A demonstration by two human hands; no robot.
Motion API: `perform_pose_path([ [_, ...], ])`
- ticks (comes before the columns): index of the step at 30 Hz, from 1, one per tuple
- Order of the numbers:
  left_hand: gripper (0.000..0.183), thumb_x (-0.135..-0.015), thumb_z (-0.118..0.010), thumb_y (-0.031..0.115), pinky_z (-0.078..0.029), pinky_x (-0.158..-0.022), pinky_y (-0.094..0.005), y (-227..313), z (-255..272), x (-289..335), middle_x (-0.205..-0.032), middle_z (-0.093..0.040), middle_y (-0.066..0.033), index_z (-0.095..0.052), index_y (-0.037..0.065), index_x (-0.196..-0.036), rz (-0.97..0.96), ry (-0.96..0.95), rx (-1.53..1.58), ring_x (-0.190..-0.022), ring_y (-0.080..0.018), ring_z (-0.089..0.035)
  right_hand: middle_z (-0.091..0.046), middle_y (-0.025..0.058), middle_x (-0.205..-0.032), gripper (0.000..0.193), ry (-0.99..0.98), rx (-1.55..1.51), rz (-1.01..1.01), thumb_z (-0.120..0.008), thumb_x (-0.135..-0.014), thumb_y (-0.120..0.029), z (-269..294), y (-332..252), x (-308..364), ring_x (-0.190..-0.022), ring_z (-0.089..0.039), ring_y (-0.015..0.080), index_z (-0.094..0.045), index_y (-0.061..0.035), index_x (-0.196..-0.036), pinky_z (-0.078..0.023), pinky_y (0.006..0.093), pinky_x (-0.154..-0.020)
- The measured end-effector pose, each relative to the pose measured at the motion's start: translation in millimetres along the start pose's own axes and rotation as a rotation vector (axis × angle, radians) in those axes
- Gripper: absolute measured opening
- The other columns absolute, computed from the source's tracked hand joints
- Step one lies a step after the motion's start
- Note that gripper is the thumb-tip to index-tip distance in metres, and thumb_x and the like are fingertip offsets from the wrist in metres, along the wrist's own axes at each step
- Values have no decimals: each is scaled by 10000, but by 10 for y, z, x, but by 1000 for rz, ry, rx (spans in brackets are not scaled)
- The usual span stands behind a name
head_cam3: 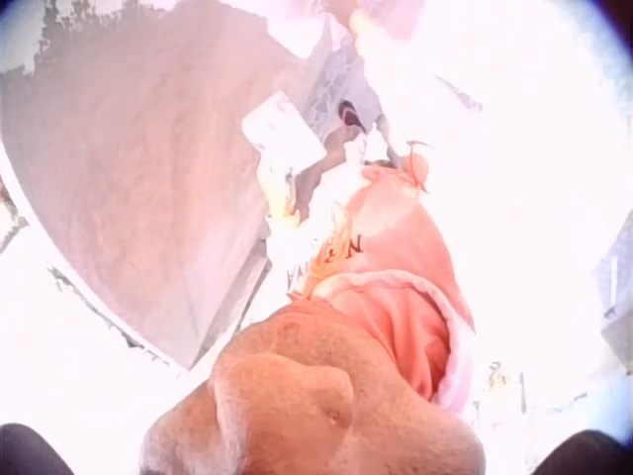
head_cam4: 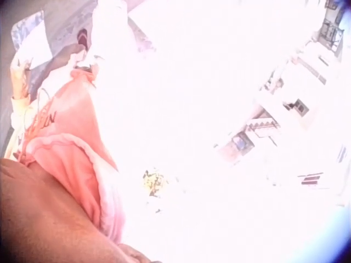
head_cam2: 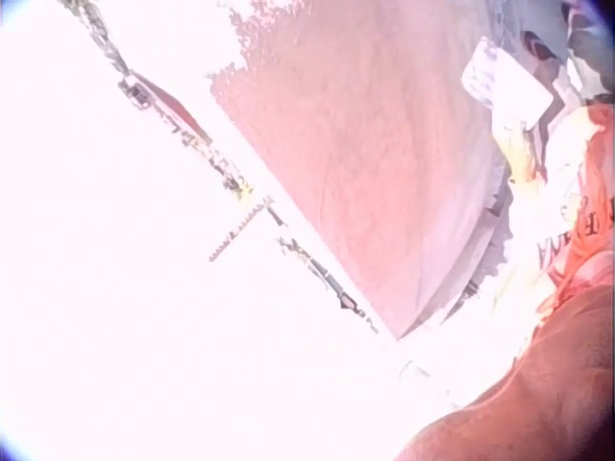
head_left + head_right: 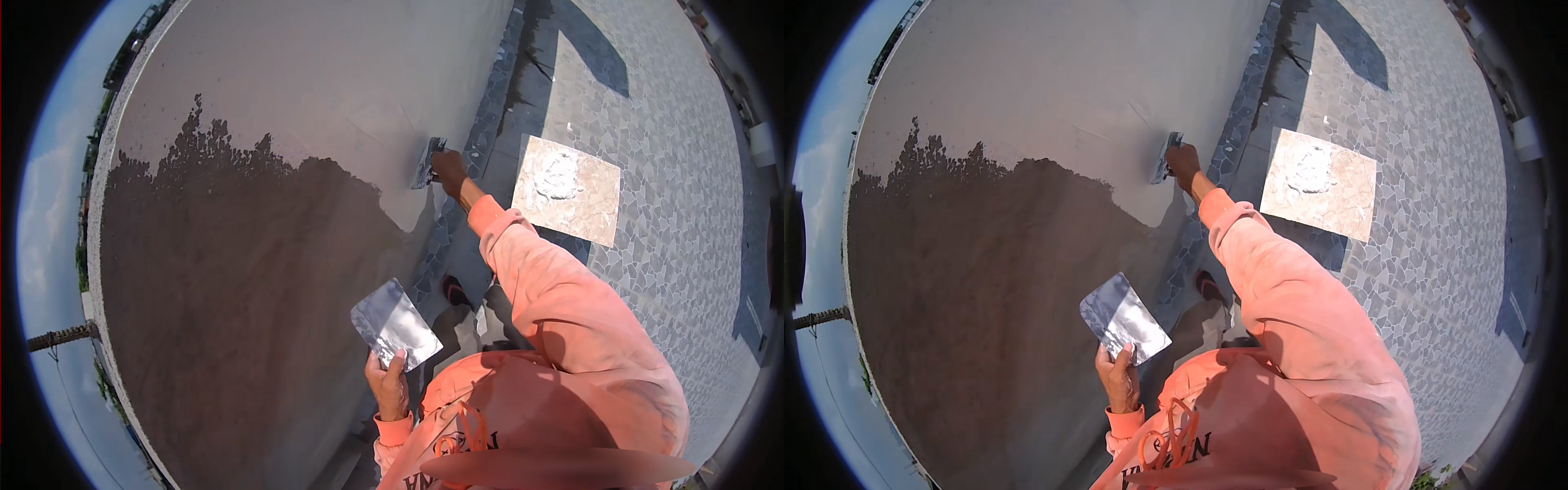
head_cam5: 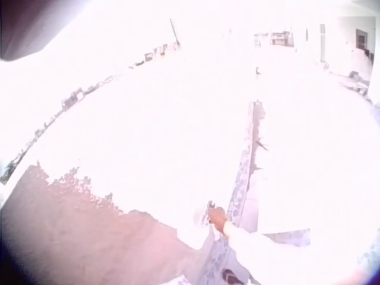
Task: Apply plaster or putty to an exterior wall using spatulas.
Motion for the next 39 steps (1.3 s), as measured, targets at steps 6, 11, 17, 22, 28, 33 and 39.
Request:
perform_pose_path([
  [6, 311, -831, -608, 5, -446, -789, -251, -20, -34, 5, -997, -594, -62, -525, -59, -1123, 9, 39, 46, -858, -122, -576, -567, 103, -679, 195, 20, 240, 279, -500, -803, -133, -207, -694, 345, -607, -545, 169, -582, 44, -817, -460, 347, -550],
  [11, 294, -835, -607, 10, -446, -777, -241, 15, -13, -15, -986, -594, -61, -531, -73, -1106, 19, 4, 49, -843, -121, -576, -584, 136, -681, 209, 88, 484, 476, -526, -803, -158, -410, -1295, 1073, -616, -551, 197, -572, 41, -842, -456, 353, -596],
  [17, 336, -837, -607, 14, -437, -768, -230, 69, -11, -42, -1005, -585, -62, -514, -75, -1147, 31, -47, 12, -845, -113, -563, -585, 227, -1031, 291, 5, 483, 754, -606, -797, -114, -774, -1408, 1903, -894, -607, 312, -539, 55, -1025, -462, 421, -728],
  [22, 472, -830, -608, 1, -426, -764, -223, 39, -5, -46, -1065, -560, -60, -430, -47, -1264, -28, -96, 85, -877, -99, -545, -512, 255, -969, 537, -25, 747, 1167, -616, -656, -19, -1024, -1297, 2644, -896, -541, 419, -467, 119, -1154, -491, 444, -730],
  [28, 562, -822, -591, -48, -426, -750, -229, 33, 46, -73, -1120, -542, -59, -372, -16, -1338, 31, -46, 101, -844, -96, -528, -520, 264, -971, 486, -83, 389, 1473, -589, -639, 24, -1061, -1375, 3127, -834, -558, 397, -485, 133, -1100, -505, 434, -681],
  [33, 611, -820, -582, -66, -422, -745, -230, -62, 111, -156, -1143, -520, -40, -351, 15, -1380, 23, -47, 115, -860, -90, -516, -572, 129, -875, 222, -239, 252, 642, -517, -858, -50, -510, -1495, 2933, -751, -579, 174, -518, 76, -1041, -476, 314, -648],
  [39, 576, -805, -584, -69, -437, -776, -240, -192, 197, -291, -1115, -543, -37, -412, 48, -1342, 171, -59, 162, -889, -115, -551, -614, 126, -997, 301, -377, -560, 76, -479, -883, -55, 253, -1328, 2651, -885, -634, 179, -499, 75, -1154, -541, 316, -814],
])
Point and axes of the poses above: each hand's wrist, its own x-axis away from the middle knuckle, its own z-axis out of the back of the hand, y = z × x, the point moved 1 cm from there along -x, towards the middle knuckle
